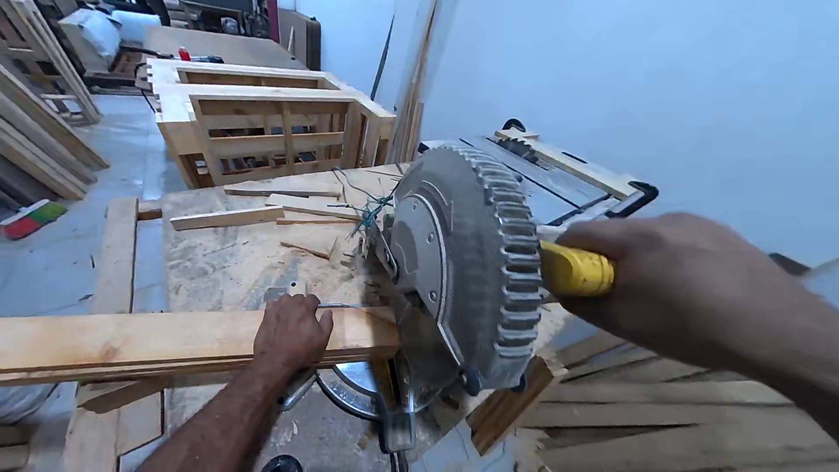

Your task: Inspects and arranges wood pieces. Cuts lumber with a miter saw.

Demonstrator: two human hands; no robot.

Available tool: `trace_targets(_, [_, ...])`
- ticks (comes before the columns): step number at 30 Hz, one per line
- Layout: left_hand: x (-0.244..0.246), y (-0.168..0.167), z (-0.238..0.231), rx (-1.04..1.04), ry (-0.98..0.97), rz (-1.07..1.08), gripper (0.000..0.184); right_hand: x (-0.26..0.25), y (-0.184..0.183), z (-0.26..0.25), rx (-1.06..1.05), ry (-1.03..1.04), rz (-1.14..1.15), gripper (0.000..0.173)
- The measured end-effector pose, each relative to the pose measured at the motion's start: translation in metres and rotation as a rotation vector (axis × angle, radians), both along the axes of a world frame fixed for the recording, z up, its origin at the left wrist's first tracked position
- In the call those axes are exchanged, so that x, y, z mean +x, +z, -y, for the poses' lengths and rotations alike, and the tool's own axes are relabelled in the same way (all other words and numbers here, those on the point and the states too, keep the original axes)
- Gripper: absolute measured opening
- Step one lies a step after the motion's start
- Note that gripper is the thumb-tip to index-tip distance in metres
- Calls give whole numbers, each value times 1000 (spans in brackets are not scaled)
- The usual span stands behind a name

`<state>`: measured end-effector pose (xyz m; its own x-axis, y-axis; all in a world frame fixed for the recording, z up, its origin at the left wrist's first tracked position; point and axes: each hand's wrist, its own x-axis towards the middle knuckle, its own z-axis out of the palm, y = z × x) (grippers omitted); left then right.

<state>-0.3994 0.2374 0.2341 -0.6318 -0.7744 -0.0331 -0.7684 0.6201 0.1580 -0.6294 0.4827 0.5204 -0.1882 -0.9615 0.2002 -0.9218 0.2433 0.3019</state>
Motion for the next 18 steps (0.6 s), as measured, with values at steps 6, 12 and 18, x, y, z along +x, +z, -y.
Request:
trace_targets(6, [0, -5, 1, -24, 5, 7, 54, 6, -37, -21, -226, 103, -28, 22])
trace_targets(12, [0, -4, 1, -18, 9, -2, 54, 9, -48, -27, -258, 103, -44, 25])
trace_targets(18, [0, -4, 1, -28, 10, -17, 53, 10, -56, -32, -259, 93, -27, 28])
